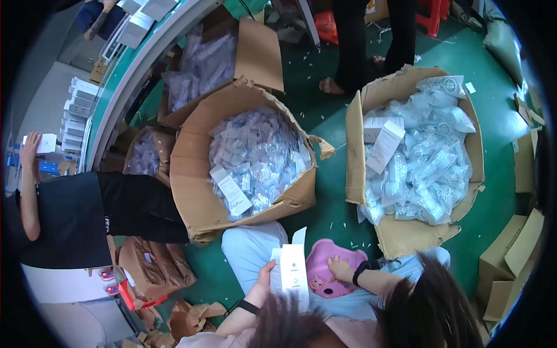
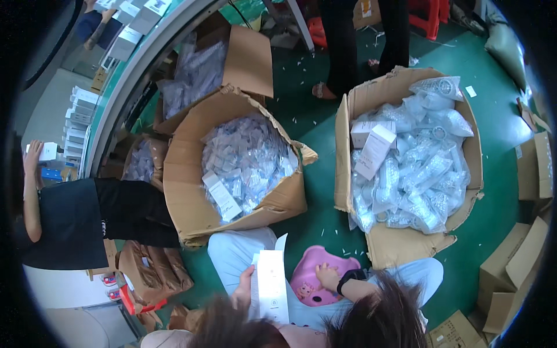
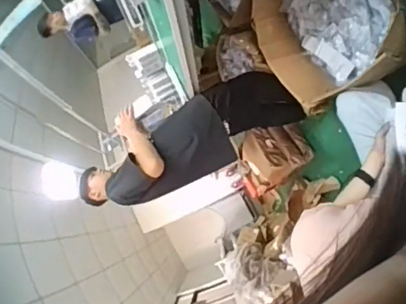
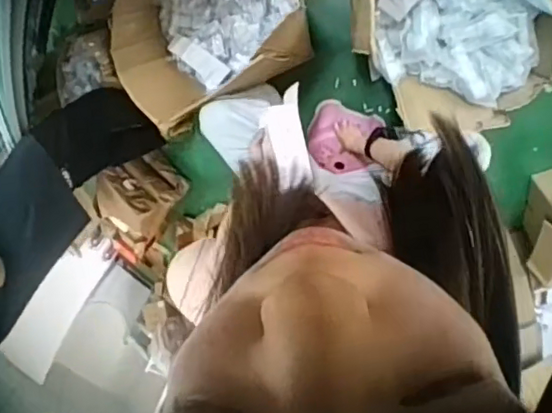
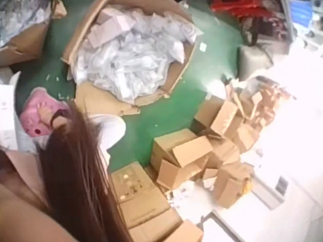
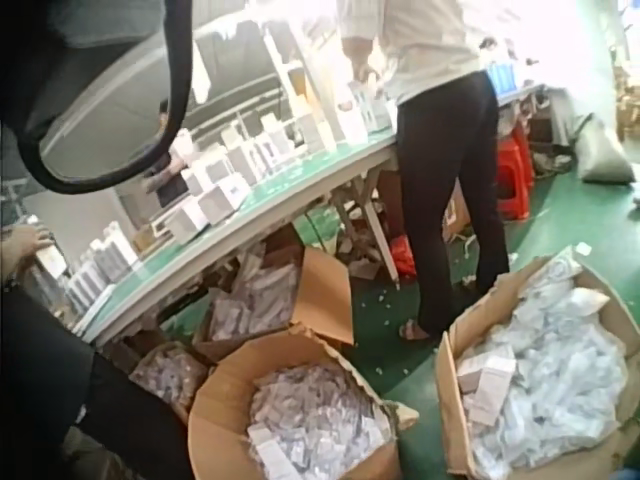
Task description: Packaging small electronic components into white cardboard boxes.
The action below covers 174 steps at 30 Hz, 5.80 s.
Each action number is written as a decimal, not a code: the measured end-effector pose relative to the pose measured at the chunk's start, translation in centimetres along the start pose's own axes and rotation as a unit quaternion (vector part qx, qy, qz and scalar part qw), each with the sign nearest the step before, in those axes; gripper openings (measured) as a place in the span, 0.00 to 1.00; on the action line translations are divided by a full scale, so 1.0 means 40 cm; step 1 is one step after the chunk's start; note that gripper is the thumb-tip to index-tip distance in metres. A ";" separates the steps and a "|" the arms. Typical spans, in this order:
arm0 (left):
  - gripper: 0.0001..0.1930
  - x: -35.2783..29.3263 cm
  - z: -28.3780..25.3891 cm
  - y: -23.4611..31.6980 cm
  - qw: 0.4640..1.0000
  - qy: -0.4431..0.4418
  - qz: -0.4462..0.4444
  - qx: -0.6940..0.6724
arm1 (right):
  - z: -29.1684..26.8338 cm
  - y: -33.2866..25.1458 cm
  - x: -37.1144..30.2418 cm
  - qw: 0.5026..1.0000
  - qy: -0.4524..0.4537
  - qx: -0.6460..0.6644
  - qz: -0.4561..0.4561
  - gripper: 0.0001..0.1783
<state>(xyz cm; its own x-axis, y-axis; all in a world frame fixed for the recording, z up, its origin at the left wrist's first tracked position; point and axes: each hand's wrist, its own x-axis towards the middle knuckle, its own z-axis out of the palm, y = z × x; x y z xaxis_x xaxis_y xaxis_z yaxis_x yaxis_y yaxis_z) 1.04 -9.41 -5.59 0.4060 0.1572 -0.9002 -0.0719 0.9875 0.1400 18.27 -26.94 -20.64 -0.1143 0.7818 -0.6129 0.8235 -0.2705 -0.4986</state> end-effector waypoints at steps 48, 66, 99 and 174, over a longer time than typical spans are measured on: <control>0.31 -0.273 -0.019 0.415 0.833 -0.375 0.407 0.023 | -0.603 0.539 -0.074 0.969 0.121 -0.174 0.126 0.16; 0.35 -0.182 0.252 0.318 0.811 -0.359 0.455 0.077 | -0.477 0.303 -0.268 0.770 0.521 0.355 0.095 0.17; 0.43 -0.052 0.564 0.289 0.467 -0.281 0.762 0.350 | -0.997 -0.168 -0.417 0.419 0.677 0.560 -0.229 0.34; 0.08 -0.070 0.346 0.102 0.765 -0.199 0.429 0.437 | -0.804 -0.267 -0.304 0.814 0.465 0.220 -0.270 0.22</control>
<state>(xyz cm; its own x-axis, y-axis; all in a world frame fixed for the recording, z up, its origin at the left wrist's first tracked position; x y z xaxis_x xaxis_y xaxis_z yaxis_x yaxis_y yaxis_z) 12.20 -5.70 3.23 0.8094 0.5679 -0.1495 0.0985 0.1197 0.9879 28.72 -15.50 11.83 0.2453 0.8852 0.3953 0.4916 0.2379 -0.8377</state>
